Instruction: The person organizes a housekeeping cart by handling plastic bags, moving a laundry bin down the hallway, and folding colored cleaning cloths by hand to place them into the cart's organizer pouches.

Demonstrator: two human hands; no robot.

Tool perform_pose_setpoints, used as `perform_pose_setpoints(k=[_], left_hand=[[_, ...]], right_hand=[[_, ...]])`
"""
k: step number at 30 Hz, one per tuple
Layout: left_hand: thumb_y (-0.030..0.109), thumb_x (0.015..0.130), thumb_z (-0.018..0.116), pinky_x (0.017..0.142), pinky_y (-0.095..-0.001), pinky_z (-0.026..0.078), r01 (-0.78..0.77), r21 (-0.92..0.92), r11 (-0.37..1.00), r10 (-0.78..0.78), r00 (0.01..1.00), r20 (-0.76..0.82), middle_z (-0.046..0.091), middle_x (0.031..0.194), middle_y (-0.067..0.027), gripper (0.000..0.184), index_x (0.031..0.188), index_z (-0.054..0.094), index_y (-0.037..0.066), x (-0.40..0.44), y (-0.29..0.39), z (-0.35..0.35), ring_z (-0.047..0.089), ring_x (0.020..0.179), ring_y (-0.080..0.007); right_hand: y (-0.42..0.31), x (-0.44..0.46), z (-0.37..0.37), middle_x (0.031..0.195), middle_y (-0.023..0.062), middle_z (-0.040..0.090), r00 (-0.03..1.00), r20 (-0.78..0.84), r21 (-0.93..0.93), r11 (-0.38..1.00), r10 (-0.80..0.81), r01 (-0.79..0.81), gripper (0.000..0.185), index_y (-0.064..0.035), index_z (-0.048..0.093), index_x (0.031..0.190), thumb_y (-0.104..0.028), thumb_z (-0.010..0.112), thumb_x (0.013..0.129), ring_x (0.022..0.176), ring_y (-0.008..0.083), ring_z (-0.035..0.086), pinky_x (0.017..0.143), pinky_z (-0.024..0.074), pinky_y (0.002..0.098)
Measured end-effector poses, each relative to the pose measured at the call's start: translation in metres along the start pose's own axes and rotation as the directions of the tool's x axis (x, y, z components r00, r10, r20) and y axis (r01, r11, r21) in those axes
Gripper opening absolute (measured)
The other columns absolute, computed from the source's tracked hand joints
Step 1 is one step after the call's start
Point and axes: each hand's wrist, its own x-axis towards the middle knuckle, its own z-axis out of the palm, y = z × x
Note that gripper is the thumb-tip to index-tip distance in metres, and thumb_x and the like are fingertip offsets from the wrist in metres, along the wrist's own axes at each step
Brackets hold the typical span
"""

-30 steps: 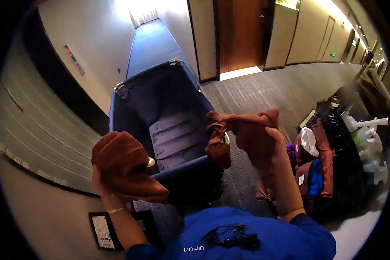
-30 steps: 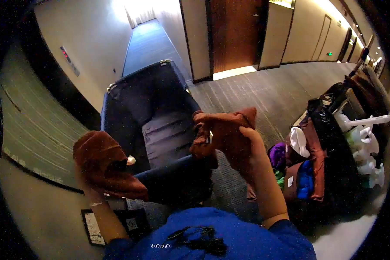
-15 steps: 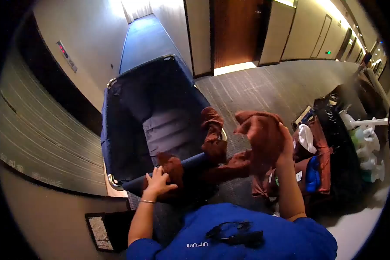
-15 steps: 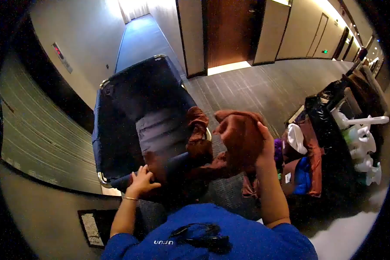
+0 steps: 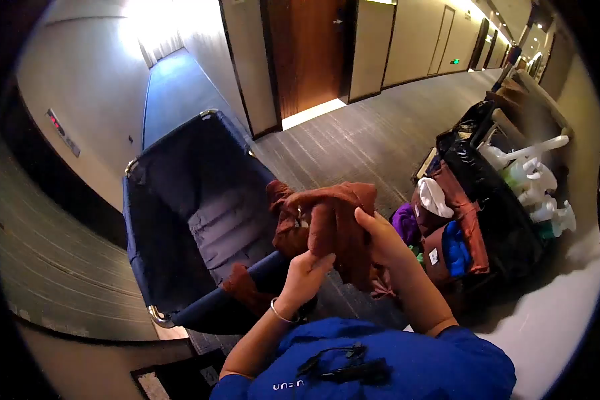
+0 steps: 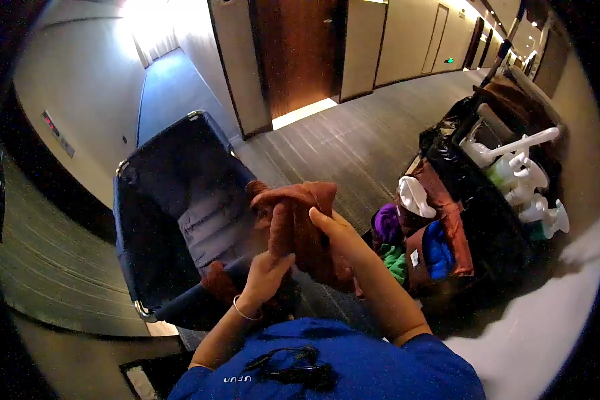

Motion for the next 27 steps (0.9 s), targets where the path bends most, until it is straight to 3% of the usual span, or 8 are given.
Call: perform_pose_setpoints(k=[5,7,10,13,14,18,21,27], left_hand=[[0.013,0.088,0.049,0.077,-0.0222,0.043,-0.098,0.047,0.994,0.099,0.994,-0.035,0.059,0.096,-0.0033,0.026,0.110,0.050,0.000,0.006,0.024,0.001,0.053,0.083,-0.0090],[0.016,0.092,0.043,0.075,-0.0211,0.043,0.033,-0.661,0.750,-0.141,0.984,-0.110,0.059,0.092,-0.0015,0.023,0.106,0.051,0.000,0.010,0.014,0.002,0.053,0.081,-0.0092],[0.018,0.094,0.038,0.074,-0.0217,0.044,0.065,-0.678,0.732,-0.207,0.970,-0.131,0.059,0.092,-0.0022,0.024,0.102,0.053,0.001,0.004,0.007,-0.011,0.054,0.082,-0.0090],[0.022,0.087,0.051,0.074,-0.0268,0.045,0.108,0.072,0.992,-0.109,0.994,0.017,0.061,0.092,-0.0078,0.024,0.104,0.054,0.005,-0.012,-0.029,-0.062,0.058,0.080,-0.0207],[0.025,0.083,0.057,0.073,-0.0280,0.045,0.057,0.576,0.815,-0.177,0.972,0.154,0.062,0.091,-0.0097,0.029,0.106,0.054,0.007,-0.020,-0.048,-0.083,0.058,0.079,-0.0250],[0.051,0.067,0.065,0.086,-0.0477,0.037,0.269,0.950,0.156,-0.052,0.963,-0.264,0.059,0.105,-0.0121,0.061,0.111,0.054,0.009,-0.064,-0.124,-0.162,0.055,0.097,-0.0304],[0.070,0.061,0.057,0.090,-0.0492,0.034,0.591,0.800,0.104,-0.546,0.707,-0.451,0.058,0.107,-0.0131,0.077,0.109,0.055,0.009,-0.087,-0.160,-0.189,0.052,0.104,-0.0304],[0.069,0.064,0.055,0.081,-0.0412,0.041,0.577,0.815,0.058,-0.413,0.757,-0.506,0.060,0.098,-0.0137,0.069,0.099,0.059,0.010,-0.094,-0.147,-0.163,0.056,0.094,-0.0297]], right_hand=[[-0.021,-0.024,-0.019,0.119,0.0101,0.049,0.982,-0.168,-0.045,0.995,-0.090,0.083,0.047,-0.0022,0.040,0.123,-0.026,0.054,0.086,0.108,0.0203,0.049,0.094,0.0380,0.0353],[-0.015,-0.036,-0.033,0.120,0.0096,0.049,0.988,-0.136,-0.036,0.997,-0.077,0.073,0.049,-0.0018,0.040,0.123,-0.026,0.057,0.084,0.109,0.0194,0.048,0.094,0.0374,0.0348],[-0.007,-0.047,-0.057,0.114,0.0082,0.053,0.991,0.068,-0.410,0.903,-0.112,0.130,0.046,0.0000,0.045,0.118,-0.019,0.061,0.079,0.103,0.0184,0.051,0.091,0.0392,0.0328],[0.005,-0.031,-0.097,0.093,0.0132,0.063,0.996,0.033,-0.898,0.436,-0.082,0.066,0.042,0.0027,0.056,0.101,-0.021,0.069,0.069,0.088,0.0221,0.060,0.079,0.0455,0.0321],[0.007,-0.024,-0.100,0.092,0.0179,0.062,0.999,-0.047,-0.963,0.268,-0.006,-0.044,0.042,0.0010,0.057,0.099,-0.022,0.069,0.066,0.087,0.0260,0.061,0.075,0.0468,0.0336],[0.058,0.033,-0.109,0.092,0.0176,0.061,0.990,0.125,-0.991,0.050,-0.058,0.128,0.042,-0.0054,0.057,0.099,-0.026,0.069,0.065,0.087,0.0333,0.058,0.075,0.0465,0.0382],[0.101,0.077,-0.074,0.106,0.0164,0.057,0.985,0.170,-0.984,0.045,-0.030,0.172,0.057,-0.0078,0.049,0.117,-0.017,0.064,0.063,0.099,0.0308,0.055,0.083,0.0449,0.0361],[0.162,0.117,-0.080,0.131,0.0163,0.037,0.955,0.220,-0.857,-0.428,0.200,0.287,0.057,-0.0087,0.041,0.120,-0.009,0.063,0.068,0.089,0.0331,0.060,0.069,0.0497,0.0426]])
